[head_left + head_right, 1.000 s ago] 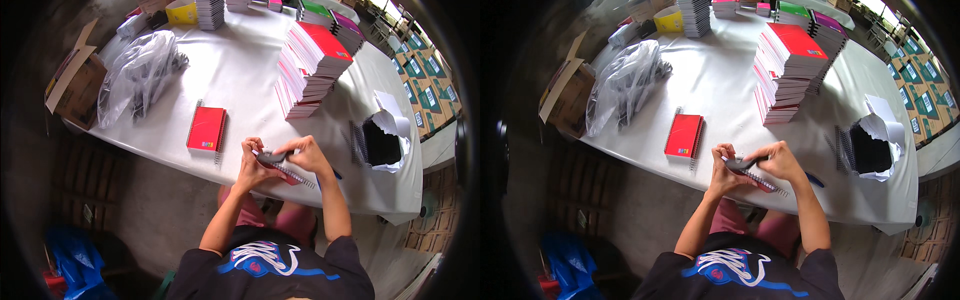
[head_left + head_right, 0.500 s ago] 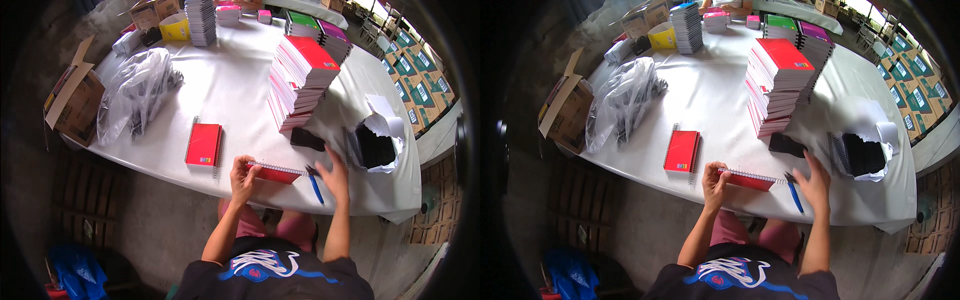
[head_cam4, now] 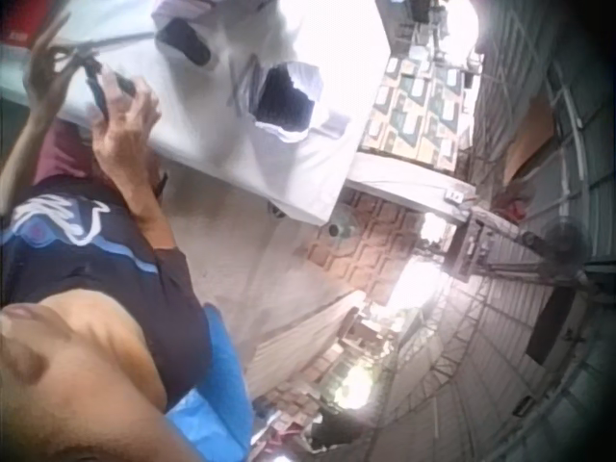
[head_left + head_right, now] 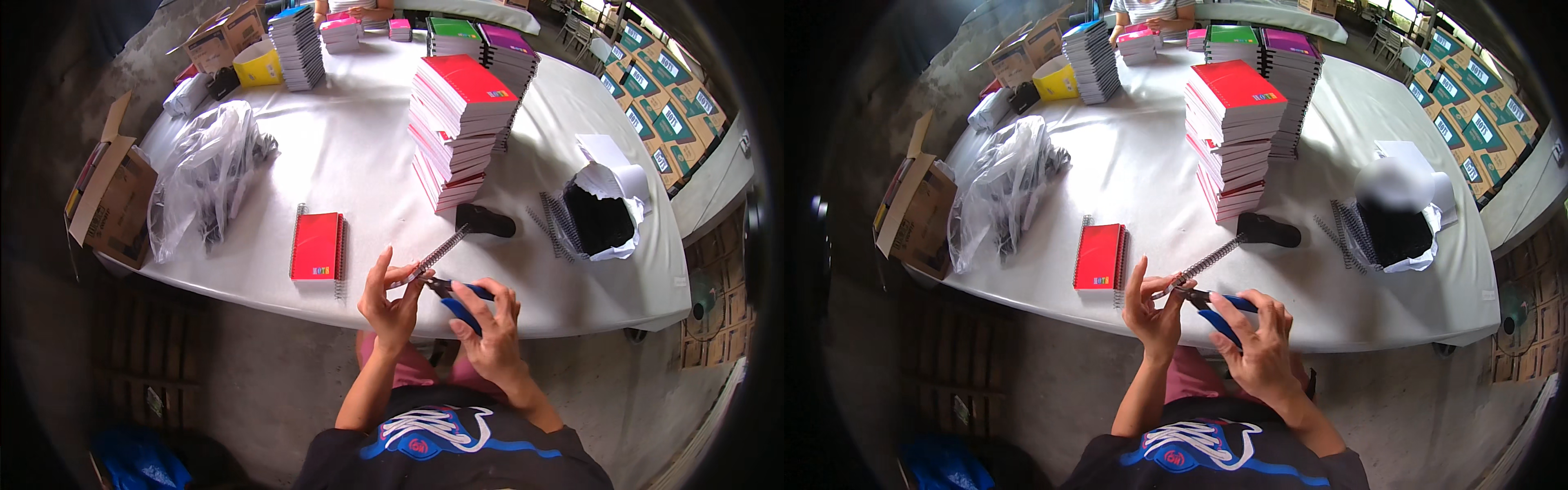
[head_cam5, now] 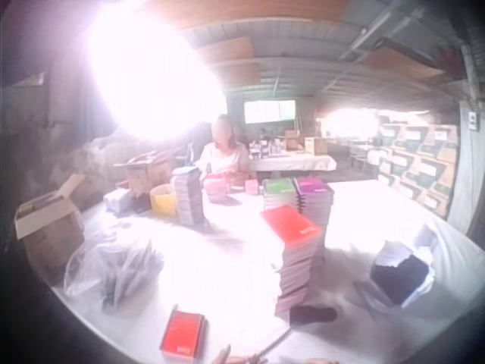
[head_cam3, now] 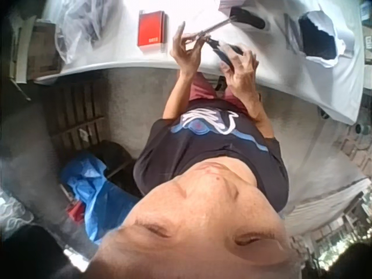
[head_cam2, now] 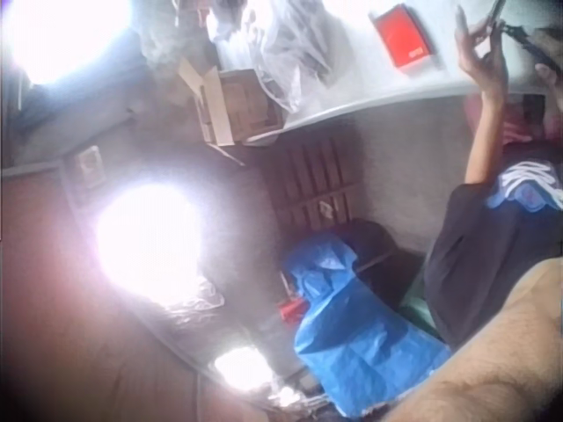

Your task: The person manually assembles spiral notebooks by taking a stack of pages, aligning the pre-punched holes, and threading a plastic spiral coil through the holes. They finish each notebook by trimming the excess coil with a pair of shears.

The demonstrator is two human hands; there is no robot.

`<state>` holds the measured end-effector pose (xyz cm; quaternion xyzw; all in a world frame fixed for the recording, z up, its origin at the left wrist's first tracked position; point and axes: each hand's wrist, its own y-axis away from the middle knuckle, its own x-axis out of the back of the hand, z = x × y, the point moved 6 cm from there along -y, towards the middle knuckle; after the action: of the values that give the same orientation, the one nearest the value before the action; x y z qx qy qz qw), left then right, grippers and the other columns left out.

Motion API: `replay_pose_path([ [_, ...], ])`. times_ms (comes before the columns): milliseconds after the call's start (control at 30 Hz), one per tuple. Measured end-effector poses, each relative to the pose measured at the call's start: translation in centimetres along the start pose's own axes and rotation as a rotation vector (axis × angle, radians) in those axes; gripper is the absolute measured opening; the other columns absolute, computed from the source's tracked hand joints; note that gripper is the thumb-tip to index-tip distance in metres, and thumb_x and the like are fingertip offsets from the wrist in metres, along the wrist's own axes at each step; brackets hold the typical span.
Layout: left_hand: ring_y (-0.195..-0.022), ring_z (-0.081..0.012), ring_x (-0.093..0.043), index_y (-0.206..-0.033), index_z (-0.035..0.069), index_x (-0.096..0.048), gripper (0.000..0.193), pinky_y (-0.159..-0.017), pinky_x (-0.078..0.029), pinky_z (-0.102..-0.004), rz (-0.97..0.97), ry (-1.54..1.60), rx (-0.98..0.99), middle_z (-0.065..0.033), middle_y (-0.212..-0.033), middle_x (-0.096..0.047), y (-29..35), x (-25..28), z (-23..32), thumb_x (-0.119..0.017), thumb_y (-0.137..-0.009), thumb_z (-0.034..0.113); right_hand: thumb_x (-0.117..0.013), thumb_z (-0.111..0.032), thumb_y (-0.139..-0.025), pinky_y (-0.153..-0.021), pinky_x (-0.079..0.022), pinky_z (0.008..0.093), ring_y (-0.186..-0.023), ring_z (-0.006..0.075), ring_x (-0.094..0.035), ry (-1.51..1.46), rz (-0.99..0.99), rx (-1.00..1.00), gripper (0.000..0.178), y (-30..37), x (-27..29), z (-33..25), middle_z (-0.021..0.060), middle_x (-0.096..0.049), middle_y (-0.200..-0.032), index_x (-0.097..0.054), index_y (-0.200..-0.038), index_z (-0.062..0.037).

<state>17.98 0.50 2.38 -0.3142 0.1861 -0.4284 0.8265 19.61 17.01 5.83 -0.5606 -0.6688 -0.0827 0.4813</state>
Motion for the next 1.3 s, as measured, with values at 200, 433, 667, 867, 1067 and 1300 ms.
replay_pose_path([
  [200, -0.075, -0.0146, -0.063, -0.132, 0.000, -0.041, 0.073, -0.070, -0.052, -0.0278, 0.007, -0.096, -0.077, -0.0075, -0.082, -0.066, 0.2, 0.4, 0.5, -0.075, -0.068, -0.010, -0.057, -0.033, -0.090, -0.091, -0.035, 0.0404, -0.104, 0.0304, -0.047, -0.008, 0.008, 0.021, 0.041, -0.5, -0.3, -0.8, 0.0146, -0.048, -0.116, -0.054, -0.127, -0.0160],
  [433, -0.076, -0.0147, -0.062, -0.132, 0.000, -0.041, 0.075, -0.067, -0.052, -0.0277, 0.008, -0.111, -0.154, -0.0081, -0.082, -0.065, 1.3, 0.2, 0.3, -0.075, -0.067, -0.011, -0.044, -0.038, -0.097, -0.065, -0.047, 0.0265, -0.075, 0.0163, -0.058, -1.392, -0.527, -0.574, 0.047, 2.0, -4.3, 1.8, 0.0105, -0.059, -0.093, -0.040, -0.130, -0.0046],
  [667, -0.077, -0.0073, -0.051, -0.127, 0.004, -0.047, 0.057, -0.071, -0.048, -0.0226, 0.249, 0.255, 0.337, 0.0005, -0.087, -0.051, 0.9, 1.2, -1.8, -0.073, -0.077, -0.003, -0.052, -0.032, -0.093, -0.094, -0.038, 0.0383, -0.104, 0.0337, -0.051, -0.296, -0.109, -0.211, 0.042, 0.6, -1.8, 4.2, 0.0179, -0.051, -0.112, -0.052, -0.126, -0.0072],
  [867, -0.081, -0.0041, -0.051, -0.117, 0.002, -0.055, 0.025, -0.074, -0.044, -0.0187, 0.278, 0.483, 0.623, 0.0003, -0.095, -0.052, 1.9, 2.2, -4.5, -0.057, -0.093, 0.009, -0.054, -0.036, -0.090, -0.098, -0.026, 0.0600, -0.124, 0.0320, -0.039, 0.554, -0.075, -0.352, 0.049, 2.8, -1.9, 10.9, 0.0120, -0.044, -0.131, -0.045, -0.134, -0.0169],
  [1067, -0.090, -0.0063, -0.051, -0.122, 0.005, -0.050, 0.028, -0.080, -0.043, -0.0211, 0.357, 0.675, 0.627, -0.0026, -0.101, -0.054, 1.5, 3.9, -3.0, -0.053, -0.095, 0.012, -0.060, -0.013, -0.089, -0.093, -0.043, 0.0401, -0.112, 0.0234, -0.053, -0.850, -0.091, -0.317, 0.049, -5.0, -7.3, 5.2, 0.0112, -0.053, -0.123, -0.042, -0.134, -0.0092],
  [1300, -0.101, -0.0156, -0.056, -0.121, 0.009, -0.054, 0.043, -0.083, -0.044, -0.0312, 0.152, -0.134, 0.439, -0.0071, -0.114, -0.057, -2.1, 12.4, -2.3, -0.071, -0.082, 0.016, -0.056, -0.006, -0.091, -0.083, -0.049, 0.0309, -0.091, 0.0151, -0.061, -1.754, -0.107, -0.616, 0.045, -14.1, -13.6, -0.1, 0.0058, -0.062, -0.101, -0.038, -0.132, -0.0098],
])
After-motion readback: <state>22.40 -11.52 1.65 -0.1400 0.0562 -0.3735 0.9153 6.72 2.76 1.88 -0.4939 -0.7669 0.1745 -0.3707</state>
